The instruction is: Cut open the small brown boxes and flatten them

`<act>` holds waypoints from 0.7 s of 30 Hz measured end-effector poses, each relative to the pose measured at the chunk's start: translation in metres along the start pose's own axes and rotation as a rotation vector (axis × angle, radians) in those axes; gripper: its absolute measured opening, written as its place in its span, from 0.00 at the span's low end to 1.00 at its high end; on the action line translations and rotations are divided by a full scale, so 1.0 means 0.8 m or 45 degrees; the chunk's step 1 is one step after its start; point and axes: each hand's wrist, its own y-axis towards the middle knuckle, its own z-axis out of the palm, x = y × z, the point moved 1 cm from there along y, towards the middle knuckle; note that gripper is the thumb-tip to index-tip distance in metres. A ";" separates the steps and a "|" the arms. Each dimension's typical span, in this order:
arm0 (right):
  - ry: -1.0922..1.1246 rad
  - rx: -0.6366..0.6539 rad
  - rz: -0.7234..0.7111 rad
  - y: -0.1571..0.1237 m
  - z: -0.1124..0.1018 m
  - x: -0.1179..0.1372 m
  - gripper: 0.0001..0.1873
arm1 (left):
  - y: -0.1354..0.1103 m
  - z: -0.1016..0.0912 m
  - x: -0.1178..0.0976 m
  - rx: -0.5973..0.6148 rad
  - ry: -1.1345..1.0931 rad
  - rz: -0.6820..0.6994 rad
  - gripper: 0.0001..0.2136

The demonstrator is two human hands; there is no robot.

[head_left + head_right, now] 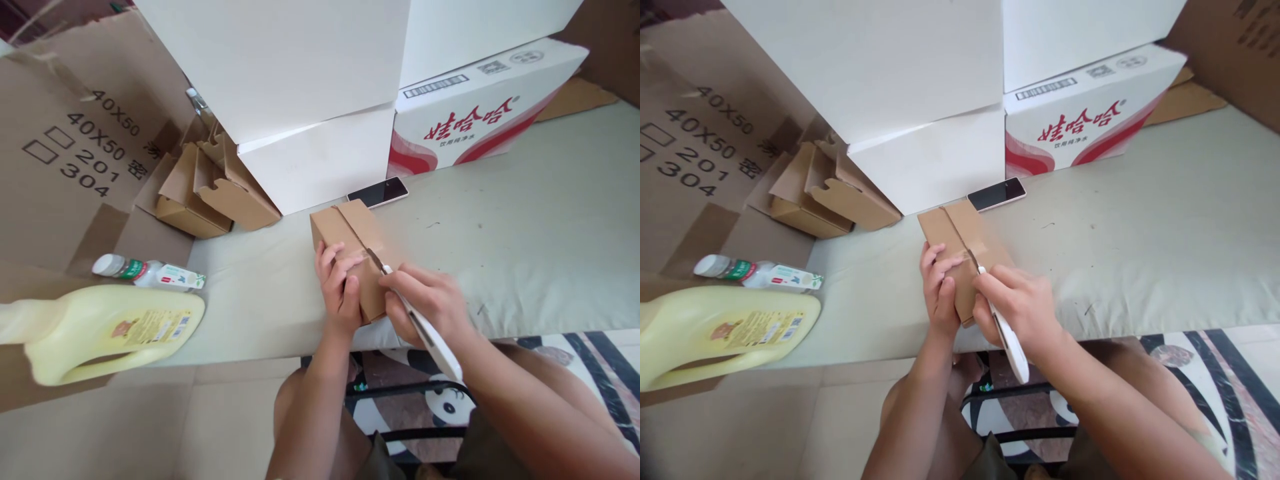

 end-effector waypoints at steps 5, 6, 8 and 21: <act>-0.176 0.076 0.010 0.001 0.004 0.008 0.08 | -0.002 0.000 0.002 0.011 0.073 -0.010 0.18; -0.192 0.084 0.026 0.001 0.005 0.009 0.08 | -0.002 0.000 0.002 0.014 0.082 -0.007 0.18; -0.207 0.094 0.044 0.002 0.006 0.010 0.08 | -0.002 0.000 0.002 0.013 0.077 -0.003 0.17; 0.200 -0.116 -0.008 -0.005 0.002 -0.009 0.08 | 0.001 0.003 -0.002 0.027 0.055 0.010 0.18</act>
